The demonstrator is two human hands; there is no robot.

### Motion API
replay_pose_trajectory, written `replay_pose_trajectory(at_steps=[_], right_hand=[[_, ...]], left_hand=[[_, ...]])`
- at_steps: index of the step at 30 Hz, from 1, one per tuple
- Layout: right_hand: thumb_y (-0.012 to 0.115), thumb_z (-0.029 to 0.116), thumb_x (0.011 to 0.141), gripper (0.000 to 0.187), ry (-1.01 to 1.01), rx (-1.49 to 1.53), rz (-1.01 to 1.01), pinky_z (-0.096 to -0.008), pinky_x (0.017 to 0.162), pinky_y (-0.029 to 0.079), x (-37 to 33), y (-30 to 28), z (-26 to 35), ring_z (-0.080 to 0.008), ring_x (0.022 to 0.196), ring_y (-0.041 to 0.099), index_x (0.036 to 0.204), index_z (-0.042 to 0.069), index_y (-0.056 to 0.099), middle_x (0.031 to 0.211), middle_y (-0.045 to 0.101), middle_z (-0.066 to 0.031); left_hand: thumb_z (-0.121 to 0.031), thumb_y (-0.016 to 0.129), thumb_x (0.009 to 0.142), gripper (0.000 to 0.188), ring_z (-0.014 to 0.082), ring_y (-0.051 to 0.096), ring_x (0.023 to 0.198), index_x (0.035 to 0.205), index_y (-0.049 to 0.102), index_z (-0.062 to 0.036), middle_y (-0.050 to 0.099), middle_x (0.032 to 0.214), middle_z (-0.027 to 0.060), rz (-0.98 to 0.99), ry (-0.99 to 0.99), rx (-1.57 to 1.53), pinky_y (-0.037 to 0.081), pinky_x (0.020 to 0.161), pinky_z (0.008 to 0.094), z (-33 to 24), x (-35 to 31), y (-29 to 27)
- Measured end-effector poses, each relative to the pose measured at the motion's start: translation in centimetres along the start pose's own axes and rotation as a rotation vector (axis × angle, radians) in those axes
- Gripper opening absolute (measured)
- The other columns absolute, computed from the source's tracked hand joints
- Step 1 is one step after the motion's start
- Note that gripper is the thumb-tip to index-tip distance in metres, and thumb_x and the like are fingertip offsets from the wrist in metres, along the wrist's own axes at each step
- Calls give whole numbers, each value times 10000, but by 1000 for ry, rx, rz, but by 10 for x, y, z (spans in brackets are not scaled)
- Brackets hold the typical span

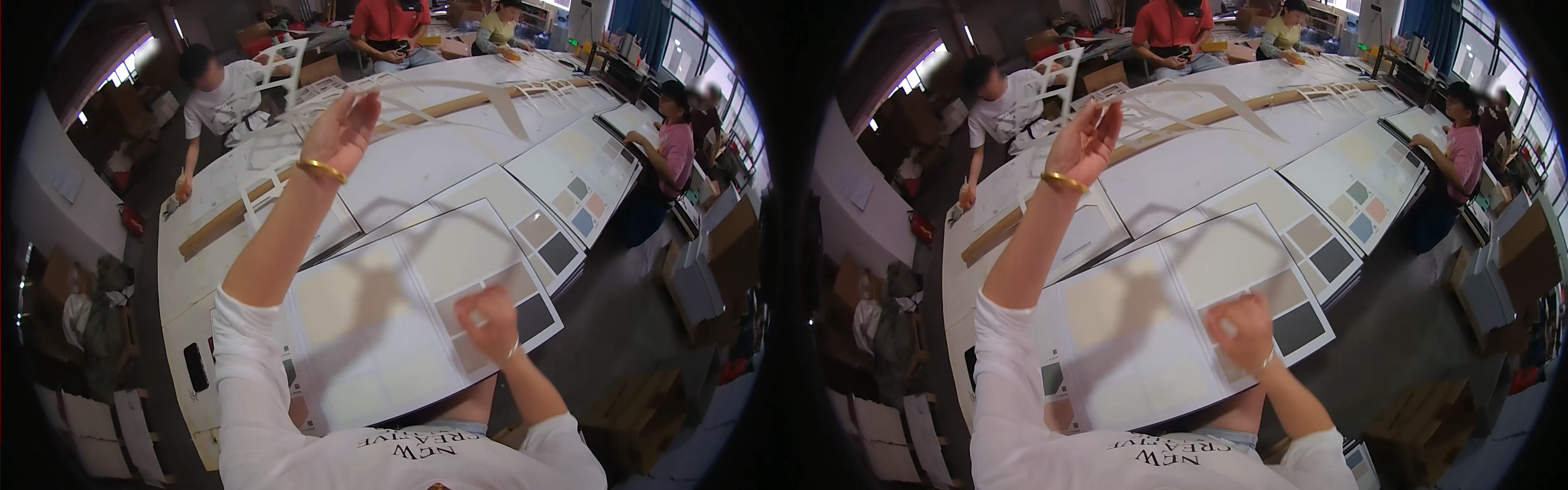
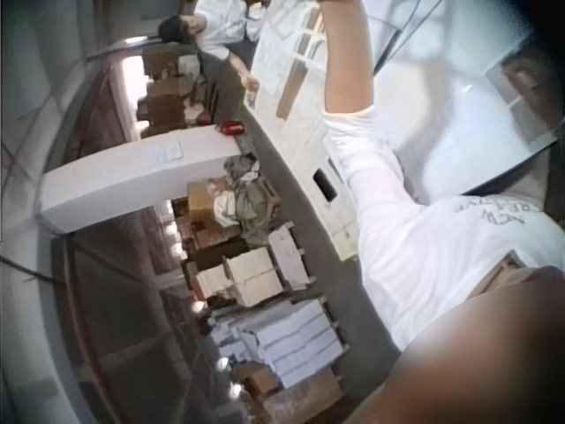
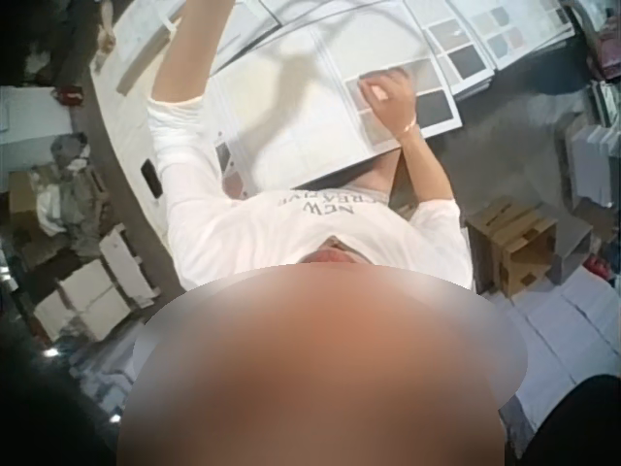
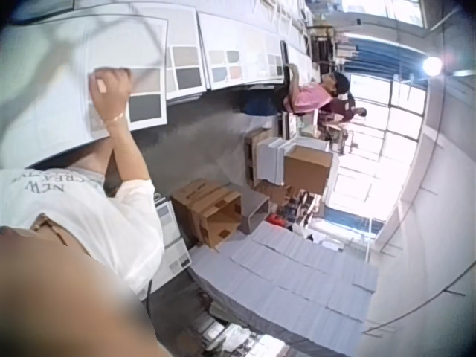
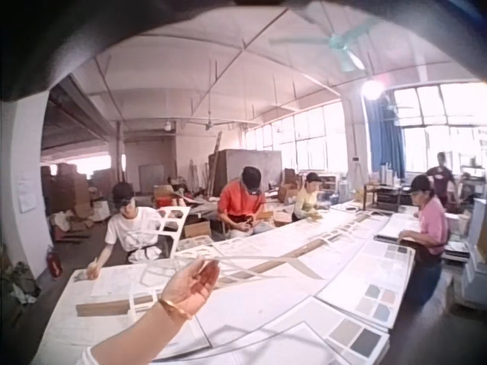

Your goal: Inspecting and organizing color sample books using paper templates in a factory workspace.

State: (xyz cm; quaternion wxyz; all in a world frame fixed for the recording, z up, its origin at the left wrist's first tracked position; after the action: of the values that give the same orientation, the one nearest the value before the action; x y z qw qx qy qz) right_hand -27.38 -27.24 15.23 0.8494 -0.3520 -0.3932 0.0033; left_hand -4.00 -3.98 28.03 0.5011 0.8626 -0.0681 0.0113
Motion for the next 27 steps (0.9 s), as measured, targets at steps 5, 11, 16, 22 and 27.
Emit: replay_pose_trajectory(at_steps=[5, 11, 16, 22, 27], right_hand=[[785, 162, 770, 458, -77, -279, -444, -380, 865, 398, 109, -55, 16, -235, 942, 593, 1200, 100, 641, 1071, 655, -51], [820, 247, 735, 403, -184, -544, -523, -381, 932, 311, 124, -58, 28, -179, 1000, 596, 1110, 169, 695, 1066, 668, 15], [786, 274, 783, 391, -221, -602, -532, -391, 944, 271, 101, -64, 42, -134, 1053, 590, 1151, 200, 677, 1083, 665, 27], [784, 297, 820, 261, -295, -674, -467, -355, 940, 296, 92, -70, 52, -135, 980, 606, 1051, 196, 719, 1009, 680, 40], [796, 242, 834, 218, -366, -650, -461, -396, 966, 272, 83, -71, 62, -130, 987, 618, 1032, 179, 731, 1000, 707, 35]], left_hand=[[-62, 587, 983, 212, 276, 673, 1028, 1098, 535, 108, 655, 1118, 242, 50, -41, -160, 592, 946, 349, 20, -92, 23], [-77, 622, 968, 141, 265, 651, 1112, 975, 626, 64, 646, 1200, 222, 201, -228, -441, 566, 989, 323, 68, -164, 30], [-83, 634, 961, 143, 255, 657, 1096, 969, 629, 59, 637, 1211, 216, 155, -252, -586, 585, 961, 300, 81, -202, 23], [-86, 608, 978, 146, 261, 660, 1100, 980, 627, 59, 635, 1217, 214, 147, -290, -731, 594, 946, 298, 97, -227, 17], [-113, 603, 987, 193, 247, 670, 1077, 1042, 618, 71, 641, 1213, 189, 106, -319, -784, 602, 924, 287, 99, -243, 7]])
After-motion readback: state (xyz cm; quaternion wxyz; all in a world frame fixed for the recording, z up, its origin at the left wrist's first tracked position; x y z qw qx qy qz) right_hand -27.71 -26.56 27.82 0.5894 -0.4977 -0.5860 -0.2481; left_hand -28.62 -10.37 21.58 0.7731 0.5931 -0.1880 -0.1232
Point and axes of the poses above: each hand's wrist, its own x-axis towards the middle knuckle, its own y-axis out of the palm, z = x × y, the point moved 9 cm from there along x, towards the middle knuckle
